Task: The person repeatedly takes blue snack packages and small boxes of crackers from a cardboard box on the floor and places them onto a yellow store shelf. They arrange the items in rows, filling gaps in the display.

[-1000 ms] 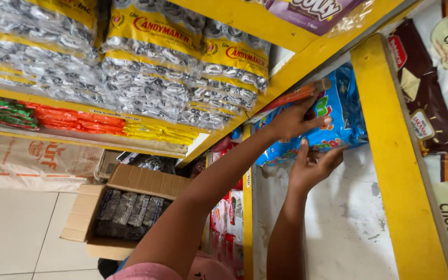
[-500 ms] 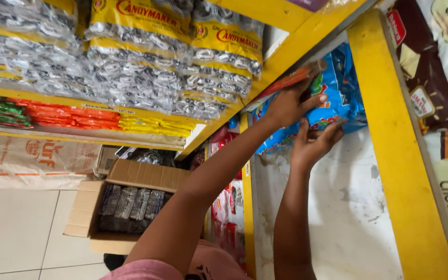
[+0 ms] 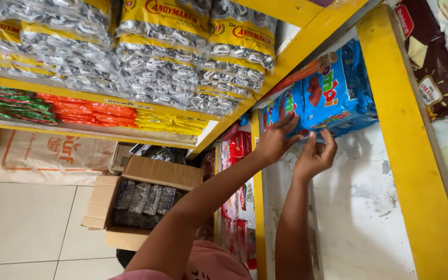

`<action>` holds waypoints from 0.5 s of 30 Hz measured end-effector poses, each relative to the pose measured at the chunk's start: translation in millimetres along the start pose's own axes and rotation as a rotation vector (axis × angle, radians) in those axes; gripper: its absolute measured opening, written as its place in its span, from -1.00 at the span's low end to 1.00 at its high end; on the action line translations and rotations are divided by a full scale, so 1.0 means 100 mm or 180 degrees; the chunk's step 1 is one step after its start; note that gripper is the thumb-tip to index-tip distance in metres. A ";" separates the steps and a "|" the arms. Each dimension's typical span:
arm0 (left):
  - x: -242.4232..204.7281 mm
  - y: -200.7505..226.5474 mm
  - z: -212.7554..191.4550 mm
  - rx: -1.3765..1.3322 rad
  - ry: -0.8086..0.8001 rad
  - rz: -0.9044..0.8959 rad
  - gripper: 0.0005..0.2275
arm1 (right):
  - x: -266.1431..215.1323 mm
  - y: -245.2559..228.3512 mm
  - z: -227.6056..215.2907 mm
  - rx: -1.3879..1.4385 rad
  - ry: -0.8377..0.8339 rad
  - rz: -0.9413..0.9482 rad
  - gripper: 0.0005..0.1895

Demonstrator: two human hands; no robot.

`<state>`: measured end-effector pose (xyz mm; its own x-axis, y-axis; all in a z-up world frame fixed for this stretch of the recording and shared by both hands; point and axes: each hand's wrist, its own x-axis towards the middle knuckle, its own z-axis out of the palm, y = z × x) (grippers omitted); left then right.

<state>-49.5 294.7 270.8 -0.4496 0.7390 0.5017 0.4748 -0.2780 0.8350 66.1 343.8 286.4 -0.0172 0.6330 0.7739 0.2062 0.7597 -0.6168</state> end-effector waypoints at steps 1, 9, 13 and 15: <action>0.01 0.02 0.04 0.0001 0.0001 -0.0004 -0.41 | 0.03 -0.02 0.03 0.0001 -0.0004 0.0003 -0.69; 0.09 0.12 0.36 0.0908 0.0174 0.0087 -0.79 | 0.30 -0.08 0.13 -0.0312 0.0081 0.0072 -0.82; 0.07 0.03 0.34 0.0842 0.0254 0.0052 -0.78 | 0.25 -0.05 0.09 -0.0414 0.0102 0.0053 -0.82; 0.03 -0.04 0.28 0.0610 0.0390 0.0351 -0.69 | 0.23 -0.04 0.07 -0.0305 0.0130 0.0043 -0.84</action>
<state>-31.8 314.9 262.2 -0.4700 0.6275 0.6208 0.6556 -0.2228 0.7215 57.8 356.7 305.3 0.0257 0.6352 0.7719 0.2989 0.7320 -0.6122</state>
